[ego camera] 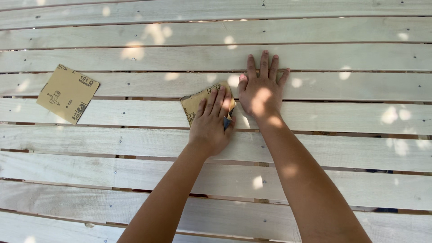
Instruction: The person sands a slatted wooden surface by hand, rubbing a sheet of sandpaper back and forth across the planks with one hand while the other hand rests on the wood. They occasionally reposition the sandpaper and continue sanding different areas of the slats.
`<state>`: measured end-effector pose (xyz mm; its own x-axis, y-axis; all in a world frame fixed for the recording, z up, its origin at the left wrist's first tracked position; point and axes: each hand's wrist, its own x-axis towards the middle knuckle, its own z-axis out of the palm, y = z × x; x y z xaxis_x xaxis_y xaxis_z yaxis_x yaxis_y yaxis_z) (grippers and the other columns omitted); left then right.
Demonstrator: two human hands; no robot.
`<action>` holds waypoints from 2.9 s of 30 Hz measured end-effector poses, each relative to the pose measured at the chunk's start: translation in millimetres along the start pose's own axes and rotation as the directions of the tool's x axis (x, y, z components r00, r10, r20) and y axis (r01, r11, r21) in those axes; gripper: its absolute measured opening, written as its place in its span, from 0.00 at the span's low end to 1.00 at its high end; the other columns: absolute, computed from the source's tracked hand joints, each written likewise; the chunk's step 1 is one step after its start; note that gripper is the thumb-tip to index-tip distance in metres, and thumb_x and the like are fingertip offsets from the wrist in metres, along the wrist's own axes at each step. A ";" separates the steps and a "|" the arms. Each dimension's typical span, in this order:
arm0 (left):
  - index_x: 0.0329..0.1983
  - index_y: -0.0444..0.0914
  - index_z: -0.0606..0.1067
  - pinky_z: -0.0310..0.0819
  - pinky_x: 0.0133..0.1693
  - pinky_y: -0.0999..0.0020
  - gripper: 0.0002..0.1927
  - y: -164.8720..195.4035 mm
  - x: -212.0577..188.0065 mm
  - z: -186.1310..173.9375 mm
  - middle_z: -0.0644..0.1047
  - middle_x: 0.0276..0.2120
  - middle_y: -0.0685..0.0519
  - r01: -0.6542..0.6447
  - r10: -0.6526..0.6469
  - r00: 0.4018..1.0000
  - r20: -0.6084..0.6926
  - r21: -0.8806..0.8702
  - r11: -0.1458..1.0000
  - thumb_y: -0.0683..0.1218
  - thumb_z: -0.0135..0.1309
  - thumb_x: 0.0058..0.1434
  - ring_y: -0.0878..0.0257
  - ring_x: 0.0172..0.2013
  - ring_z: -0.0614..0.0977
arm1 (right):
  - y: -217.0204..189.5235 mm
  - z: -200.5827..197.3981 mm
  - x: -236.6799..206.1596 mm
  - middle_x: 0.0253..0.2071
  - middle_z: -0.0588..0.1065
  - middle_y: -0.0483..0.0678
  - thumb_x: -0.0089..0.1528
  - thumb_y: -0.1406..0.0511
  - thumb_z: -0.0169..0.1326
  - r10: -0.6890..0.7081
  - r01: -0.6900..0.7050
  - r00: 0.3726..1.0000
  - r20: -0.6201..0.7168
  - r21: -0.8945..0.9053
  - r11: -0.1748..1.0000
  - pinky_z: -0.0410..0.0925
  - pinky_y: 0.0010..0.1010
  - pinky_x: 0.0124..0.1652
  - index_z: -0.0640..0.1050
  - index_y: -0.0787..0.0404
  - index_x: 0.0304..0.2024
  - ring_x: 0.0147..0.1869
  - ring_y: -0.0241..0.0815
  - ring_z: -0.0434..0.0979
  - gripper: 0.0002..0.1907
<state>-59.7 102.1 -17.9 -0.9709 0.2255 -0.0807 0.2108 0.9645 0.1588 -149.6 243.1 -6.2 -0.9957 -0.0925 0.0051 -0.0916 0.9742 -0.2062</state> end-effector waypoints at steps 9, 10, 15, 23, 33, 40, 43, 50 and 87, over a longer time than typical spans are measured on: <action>0.79 0.42 0.46 0.36 0.74 0.56 0.34 -10.0 156.4 -37.9 0.43 0.79 0.52 0.139 -0.136 0.987 -0.089 0.024 0.990 0.60 0.25 0.75 0.56 0.77 0.43 | 2.7 2.3 -1.5 0.79 0.43 0.56 0.71 0.51 0.28 -0.019 0.020 0.999 -0.034 0.025 0.999 0.33 0.66 0.71 0.55 0.50 0.76 0.81 0.62 0.35 0.32; 0.79 0.43 0.46 0.36 0.74 0.56 0.34 -10.5 152.2 -33.9 0.43 0.79 0.53 0.129 -0.128 0.988 -0.088 0.007 0.992 0.60 0.26 0.74 0.57 0.77 0.43 | 3.0 2.1 -1.2 0.79 0.43 0.56 0.70 0.52 0.28 -0.016 0.017 0.999 -0.032 0.018 1.000 0.33 0.66 0.70 0.55 0.50 0.76 0.81 0.62 0.35 0.32; 0.79 0.43 0.45 0.37 0.73 0.54 0.34 -10.7 46.4 -11.0 0.44 0.78 0.52 0.014 -0.017 0.998 -0.068 -0.044 0.999 0.59 0.29 0.72 0.56 0.76 0.44 | 2.7 1.2 0.8 0.79 0.43 0.55 0.70 0.51 0.29 -0.006 0.007 1.000 -0.017 0.020 1.000 0.33 0.64 0.71 0.54 0.51 0.76 0.82 0.60 0.35 0.32; 0.79 0.48 0.44 0.34 0.72 0.53 0.35 -4.9 25.1 -8.4 0.41 0.77 0.54 0.023 -0.023 1.000 -0.012 -0.010 1.000 0.61 0.27 0.71 0.56 0.75 0.42 | 1.3 1.1 0.0 0.79 0.43 0.55 0.70 0.52 0.28 -0.005 0.007 1.000 -0.031 0.039 0.999 0.33 0.64 0.72 0.54 0.50 0.76 0.82 0.60 0.36 0.32; 0.79 0.47 0.45 0.33 0.73 0.49 0.34 -0.9 115.7 -26.2 0.41 0.78 0.54 0.122 -0.123 0.990 -0.063 -0.024 0.992 0.61 0.25 0.72 0.54 0.76 0.41 | 5.7 2.3 -1.4 0.79 0.46 0.55 0.72 0.49 0.23 -0.005 0.009 0.999 -0.050 0.064 0.998 0.33 0.65 0.71 0.57 0.48 0.75 0.82 0.60 0.37 0.32; 0.78 0.49 0.46 0.34 0.71 0.46 0.34 8.1 -14.6 6.8 0.44 0.77 0.54 -0.038 0.038 0.999 -0.010 0.011 0.999 0.59 0.33 0.70 0.53 0.75 0.43 | 2.2 1.2 0.4 0.79 0.46 0.54 0.71 0.48 0.22 0.000 0.005 0.998 -0.064 0.075 0.997 0.33 0.63 0.71 0.58 0.50 0.75 0.81 0.60 0.37 0.33; 0.78 0.51 0.46 0.34 0.72 0.47 0.34 1.6 31.6 2.0 0.43 0.78 0.55 -0.004 0.004 1.000 0.007 -0.004 1.000 0.59 0.32 0.70 0.54 0.76 0.42 | 4.4 3.2 -1.0 0.79 0.46 0.54 0.72 0.48 0.22 -0.002 0.008 0.997 -0.073 0.087 0.996 0.33 0.64 0.71 0.58 0.50 0.75 0.82 0.59 0.37 0.33; 0.79 0.47 0.44 0.34 0.73 0.49 0.35 -11.3 157.2 -32.6 0.41 0.78 0.55 0.125 -0.124 0.991 -0.056 0.024 0.992 0.60 0.30 0.72 0.53 0.76 0.42 | 6.1 4.2 3.6 0.78 0.46 0.55 0.71 0.47 0.20 0.022 -0.016 0.998 -0.057 0.114 0.993 0.32 0.65 0.70 0.58 0.48 0.75 0.81 0.60 0.37 0.33; 0.79 0.49 0.45 0.32 0.73 0.50 0.35 -13.0 107.2 -19.7 0.41 0.78 0.54 0.113 -0.113 0.994 -0.001 0.045 0.993 0.61 0.27 0.71 0.56 0.76 0.41 | 7.6 14.2 10.2 0.77 0.50 0.58 0.72 0.47 0.22 -0.016 0.037 0.987 -0.159 0.132 0.991 0.33 0.70 0.69 0.63 0.53 0.73 0.81 0.64 0.39 0.34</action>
<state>-168.7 111.0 -9.2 -0.9886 0.1152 -0.0968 0.1050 0.9890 0.1047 -160.2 246.6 -21.6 -0.9837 -0.0741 0.1638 -0.1259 0.9343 -0.3335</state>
